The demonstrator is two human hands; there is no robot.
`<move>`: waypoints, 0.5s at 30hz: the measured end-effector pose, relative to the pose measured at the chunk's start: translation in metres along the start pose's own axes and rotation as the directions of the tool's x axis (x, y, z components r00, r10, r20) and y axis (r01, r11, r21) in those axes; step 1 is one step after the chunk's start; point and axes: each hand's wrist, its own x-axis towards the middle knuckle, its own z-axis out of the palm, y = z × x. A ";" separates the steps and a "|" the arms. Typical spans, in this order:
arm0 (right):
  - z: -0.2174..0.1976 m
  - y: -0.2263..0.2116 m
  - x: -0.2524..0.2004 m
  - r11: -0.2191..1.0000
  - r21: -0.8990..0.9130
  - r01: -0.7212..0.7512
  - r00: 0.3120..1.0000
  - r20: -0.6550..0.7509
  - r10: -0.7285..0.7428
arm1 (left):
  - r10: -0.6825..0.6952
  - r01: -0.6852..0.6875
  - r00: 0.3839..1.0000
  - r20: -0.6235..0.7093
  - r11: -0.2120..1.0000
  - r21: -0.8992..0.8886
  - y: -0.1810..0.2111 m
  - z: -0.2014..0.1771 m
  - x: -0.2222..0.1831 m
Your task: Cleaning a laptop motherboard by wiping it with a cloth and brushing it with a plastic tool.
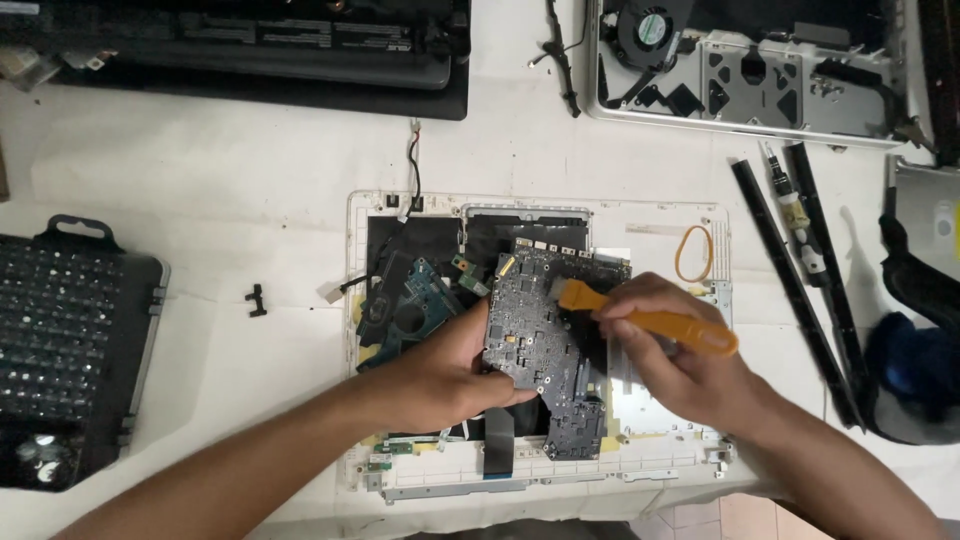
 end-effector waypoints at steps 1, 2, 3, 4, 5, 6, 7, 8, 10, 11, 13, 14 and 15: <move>0.002 -0.001 0.002 0.999 -0.021 0.032 0.999 -0.001 -0.032 | 0.027 -0.026 1.000 0.006 0.997 -0.070 -0.003 0.000 0.001; 0.001 -0.010 0.004 0.999 -0.023 0.038 0.999 -0.004 -0.038 | 0.030 -0.029 1.000 0.005 0.998 -0.063 0.001 -0.001 0.001; 0.002 -0.019 0.004 1.000 0.006 0.001 0.994 0.105 -0.001 | -0.009 0.009 1.000 -0.005 1.000 -0.017 0.004 -0.001 0.000; 0.003 -0.028 0.004 0.999 0.030 -0.040 0.976 0.215 0.032 | -0.048 0.049 0.999 -0.016 0.998 0.028 0.007 -0.001 -0.001; 0.002 -0.021 0.005 0.999 0.033 -0.039 0.977 0.212 0.031 | -0.052 0.052 0.999 -0.018 0.998 0.031 0.009 -0.002 -0.002; 0.001 -0.013 0.006 1.000 0.008 0.002 0.990 0.138 -0.003 | -0.053 0.054 0.999 -0.010 0.997 0.057 0.011 -0.003 -0.003; -0.002 -0.007 0.005 0.999 -0.023 0.036 0.997 0.068 -0.034 | -0.053 0.053 0.999 0.000 0.996 0.077 0.011 -0.003 -0.004; -0.001 -0.005 0.003 0.999 -0.021 0.032 0.997 0.069 -0.030 | -0.056 0.055 0.998 0.001 0.996 0.074 0.011 -0.001 -0.004; -0.001 -0.002 0.002 0.997 0.022 -0.078 0.997 0.015 0.078 | -0.097 0.098 0.995 -0.020 0.995 0.029 0.013 0.000 -0.004; -0.001 -0.011 0.004 0.997 0.022 -0.074 0.997 0.015 0.073 | -0.095 0.096 0.995 -0.023 0.995 0.032 0.013 0.000 -0.004; 0.000 -0.028 0.006 0.987 0.104 -0.120 0.980 0.174 0.101 | -0.116 0.116 0.993 -0.031 0.993 0.019 0.012 0.000 -0.003; -0.001 -0.018 0.005 0.987 0.106 -0.122 0.979 0.174 0.103 | -0.119 0.120 0.992 -0.030 0.993 0.018 0.015 0.000 -0.004; -0.002 -0.008 0.002 0.995 0.057 -0.079 0.992 0.104 0.073 | -0.133 0.133 0.991 -0.018 0.991 0.017 0.018 0.000 -0.005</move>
